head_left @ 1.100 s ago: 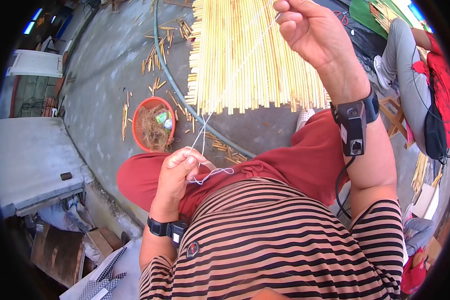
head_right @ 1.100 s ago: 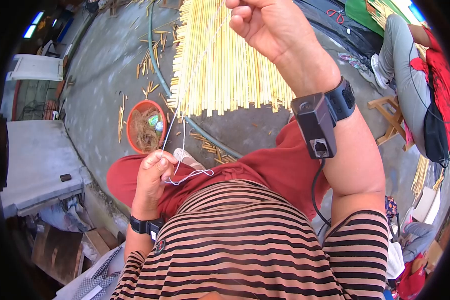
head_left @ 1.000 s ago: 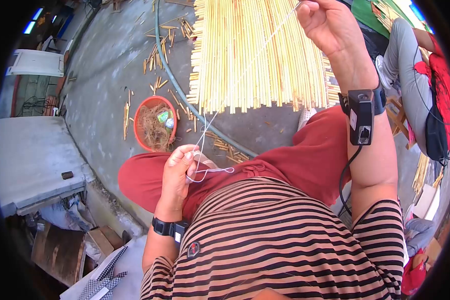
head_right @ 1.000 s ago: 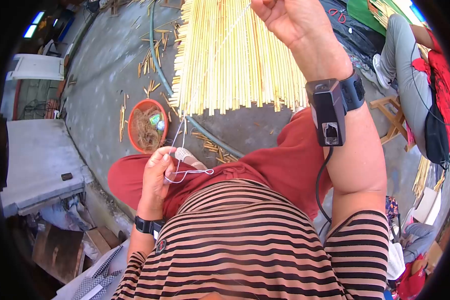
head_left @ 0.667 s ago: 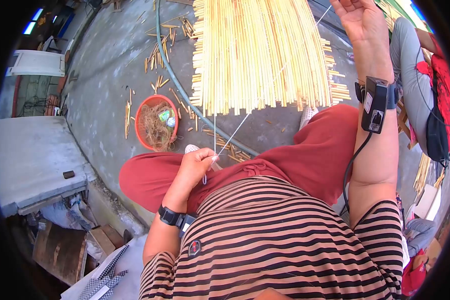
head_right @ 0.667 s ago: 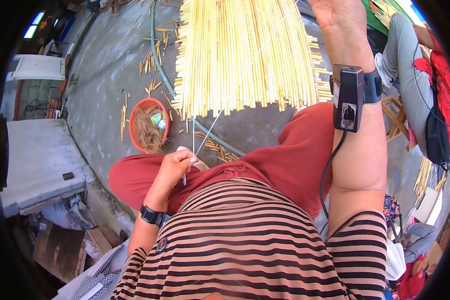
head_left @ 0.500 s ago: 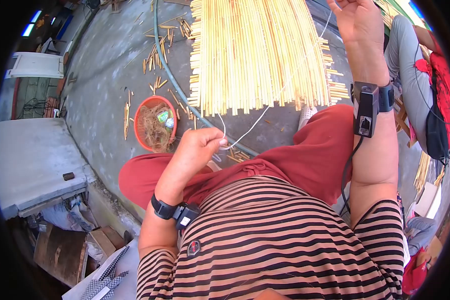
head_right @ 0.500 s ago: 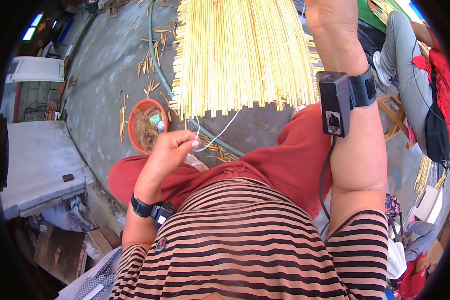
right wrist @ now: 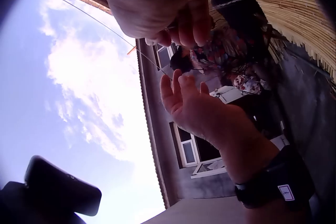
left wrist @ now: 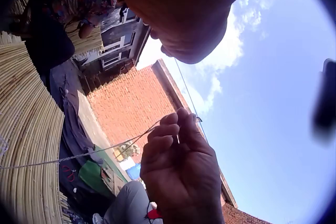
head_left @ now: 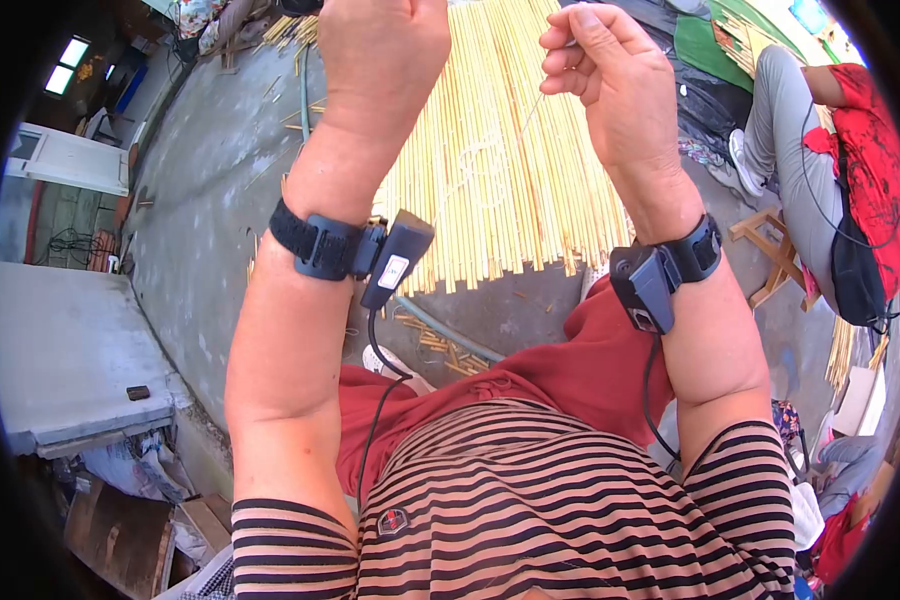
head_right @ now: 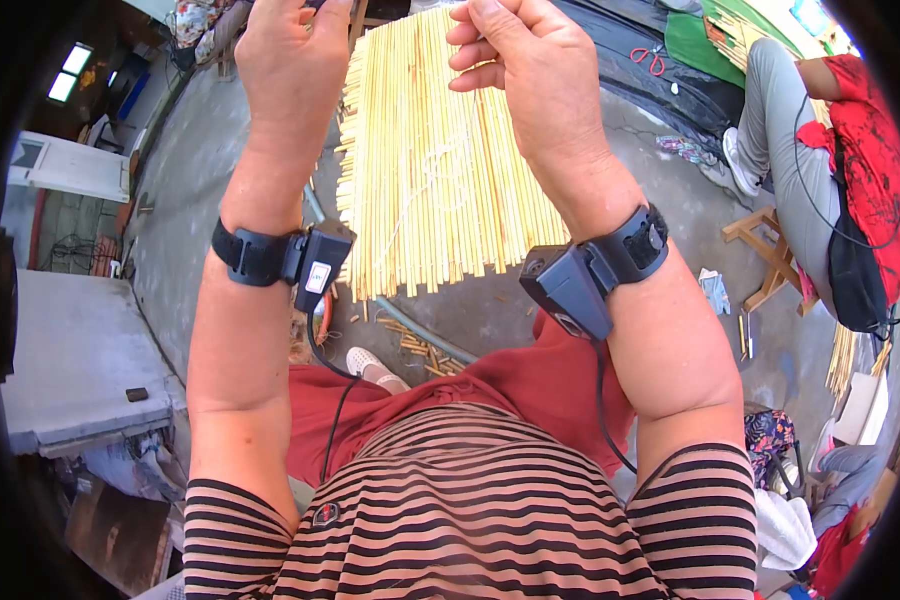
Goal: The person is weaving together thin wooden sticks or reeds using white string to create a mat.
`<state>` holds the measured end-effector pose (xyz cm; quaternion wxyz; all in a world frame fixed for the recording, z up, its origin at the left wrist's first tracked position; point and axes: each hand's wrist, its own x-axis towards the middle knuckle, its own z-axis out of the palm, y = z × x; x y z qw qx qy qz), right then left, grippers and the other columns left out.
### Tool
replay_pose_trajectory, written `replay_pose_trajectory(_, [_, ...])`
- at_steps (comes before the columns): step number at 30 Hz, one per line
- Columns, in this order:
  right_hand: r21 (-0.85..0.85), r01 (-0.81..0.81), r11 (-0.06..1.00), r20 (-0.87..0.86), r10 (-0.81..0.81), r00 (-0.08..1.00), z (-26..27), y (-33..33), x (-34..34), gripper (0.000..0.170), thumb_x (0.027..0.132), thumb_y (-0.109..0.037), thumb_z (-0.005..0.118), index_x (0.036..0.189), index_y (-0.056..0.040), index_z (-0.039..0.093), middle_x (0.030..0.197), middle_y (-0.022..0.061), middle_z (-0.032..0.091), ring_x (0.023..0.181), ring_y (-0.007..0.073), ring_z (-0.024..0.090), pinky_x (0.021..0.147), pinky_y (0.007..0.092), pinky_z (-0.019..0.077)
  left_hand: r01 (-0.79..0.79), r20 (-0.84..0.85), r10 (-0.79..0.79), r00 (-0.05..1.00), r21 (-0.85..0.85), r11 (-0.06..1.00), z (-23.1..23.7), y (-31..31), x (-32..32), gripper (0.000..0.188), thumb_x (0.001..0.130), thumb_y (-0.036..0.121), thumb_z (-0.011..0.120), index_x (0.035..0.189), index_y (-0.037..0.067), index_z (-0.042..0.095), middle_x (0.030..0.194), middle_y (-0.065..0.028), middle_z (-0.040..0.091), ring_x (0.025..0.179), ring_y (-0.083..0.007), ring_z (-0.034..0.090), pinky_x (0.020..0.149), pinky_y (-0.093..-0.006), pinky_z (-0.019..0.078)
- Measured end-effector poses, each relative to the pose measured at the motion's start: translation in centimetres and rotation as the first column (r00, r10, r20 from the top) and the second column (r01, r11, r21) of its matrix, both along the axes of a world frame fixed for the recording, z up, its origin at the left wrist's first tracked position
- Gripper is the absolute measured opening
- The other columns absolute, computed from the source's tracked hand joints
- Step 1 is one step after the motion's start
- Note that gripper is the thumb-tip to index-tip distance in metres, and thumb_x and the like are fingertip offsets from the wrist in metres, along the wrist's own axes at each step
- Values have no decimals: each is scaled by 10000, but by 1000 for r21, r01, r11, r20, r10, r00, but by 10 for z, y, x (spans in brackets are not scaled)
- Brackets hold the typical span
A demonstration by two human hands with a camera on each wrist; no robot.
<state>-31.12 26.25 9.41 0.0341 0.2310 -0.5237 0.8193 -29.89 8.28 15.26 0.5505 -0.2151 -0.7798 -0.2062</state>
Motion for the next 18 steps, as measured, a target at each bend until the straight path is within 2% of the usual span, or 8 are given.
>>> replay_pose_trajectory(3, [-178, -12, 984, 45, 20, 999, 8, 3, 1, 186, 971, -169, 496, 1003, -8, 585, 860, 86, 638, 744, 148, 641, 638, 287, 571, 173, 291, -333, 897, 461, 870, -24, 17, 16, 398, 860, 95, 600, 1240, 33, 498, 1034, -115, 618, 760, -181, 617, 649, -278, 494])
replay_pose_trajectory(4, [-218, -22, 976, 65, 37, 997, 9, 4, 2, 181, 971, -166, 496, 990, -8, 581, 857, 87, 637, 745, 148, 641, 637, 290, 572, 209, 334, -473, 815, 593, 778, -37, 20, 19, 444, 917, 145, 577, 1328, 44, 442, 1104, -126, 609, 721, -157, 635, 598, -253, 504])
replay_pose_trajectory(6, [-298, -45, 953, 112, 82, 990, 11, 7, 4, 174, 970, -162, 495, 963, -7, 574, 853, 89, 635, 746, 149, 642, 635, 295, 574, 21, 437, -728, 528, 850, 526, -52, 41, 42, 607, 940, 234, 561, 1408, -5, 258, 1265, -183, 492, 733, -170, 630, 586, -243, 505])
replay_pose_trajectory(8, [-313, -59, 948, 116, 100, 988, 13, 11, 7, 183, 974, -171, 489, 958, -9, 571, 860, 91, 633, 753, 152, 644, 640, 301, 575, -150, 268, -948, 173, 958, 243, -75, 52, 58, 676, 947, 307, 545, 1429, 2, 180, 1276, -194, 471, 746, -179, 636, 586, -239, 509])
replay_pose_trajectory(10, [-335, -89, 938, 107, 131, 986, 13, 17, 8, 189, 975, -179, 488, 961, -11, 572, 867, 92, 633, 758, 156, 647, 649, 303, 577, -221, 113, -994, -5, 969, 111, -88, 64, 78, 486, 950, 304, 541, 1296, -8, 401, 1005, -115, 577, 624, -123, 573, 517, -210, 446])
replay_pose_trajectory(13, [-290, -120, 950, 103, 156, 982, 11, 39, 4, 210, 976, -217, 496, 994, -23, 575, 871, 57, 607, 714, 105, 587, 661, 261, 541, -66, 238, -936, -258, 962, 263, -120, 45, 93, 290, 955, 275, 536, 1066, 8, 563, 680, 2, 500, 500, -67, 428, 458, -192, 346])
replay_pose_trajectory(16, [-264, -69, 962, 166, 115, 979, 8, 56, 0, 202, 971, -210, 510, 993, -23, 582, 838, 36, 589, 648, 66, 532, 638, 238, 515, -171, 366, -924, -113, 909, 381, -121, 17, 112, 230, 957, 240, 534, 878, 35, 600, 544, 73, 350, 456, -37, 281, 428, -189, 247])
replay_pose_trajectory(18, [-269, -41, 962, 228, 104, 968, 3, 66, -6, 179, 967, -179, 512, 967, -17, 588, 806, 44, 596, 634, 70, 544, 590, 247, 497, -217, 414, -909, -51, 884, 415, -125, -10, 114, 208, 957, 221, 533, 916, 29, 601, 559, 68, 372, 452, -29, 274, 412, -192, 225])
